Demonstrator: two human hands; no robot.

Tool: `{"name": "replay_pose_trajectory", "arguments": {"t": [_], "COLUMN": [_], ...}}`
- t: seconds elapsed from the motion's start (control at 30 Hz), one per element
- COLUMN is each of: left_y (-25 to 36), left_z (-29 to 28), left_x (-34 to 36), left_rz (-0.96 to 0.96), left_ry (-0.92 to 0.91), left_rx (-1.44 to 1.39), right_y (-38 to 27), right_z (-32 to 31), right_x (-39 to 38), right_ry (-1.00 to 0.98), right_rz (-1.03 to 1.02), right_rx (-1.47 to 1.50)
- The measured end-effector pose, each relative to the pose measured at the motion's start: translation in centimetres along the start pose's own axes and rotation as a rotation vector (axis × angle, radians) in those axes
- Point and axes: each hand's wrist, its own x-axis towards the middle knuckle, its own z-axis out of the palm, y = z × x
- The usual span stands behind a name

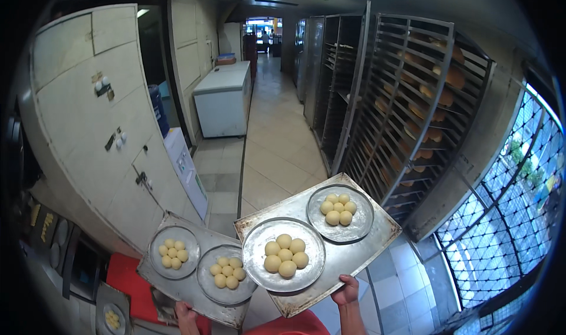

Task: The person carries two trays of dough balls to a commercial oven, places them inside, then returns to a workstation to arrange pieces of dough onto round pans and rectangular trays by hand.

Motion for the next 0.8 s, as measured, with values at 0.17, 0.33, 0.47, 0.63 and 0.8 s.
{"name": "replay_pose_trajectory", "arguments": {"t": [0.17,0.33,0.47,0.63,0.8], "left_y": [-1.2,-1.1,-0.2,-0.2,-1.3], "left_z": [16.8,31.6,39.0,57.0,65.0], "left_x": [7.9,20.1,32.2,40.7,60.7], "left_rz": [0.008,0.014,-0.059,-0.003,0.028], "left_ry": [-0.063,-0.060,0.091,0.174,0.126], "left_rx": [-0.134,-0.139,-0.088,-0.178,-0.168], "right_y": [0.7,1.0,0.8,-0.4,-1.4], "right_z": [3.2,6.3,10.0,14.2,13.8], "right_x": [18.6,37.9,53.1,71.3,91.2], "right_ry": [-0.067,-0.090,-0.096,-0.063,-0.008], "right_rz": [-0.027,-0.064,-0.018,-0.044,-0.117], "right_rx": [0.002,-0.005,0.004,-0.013,-0.017]}}
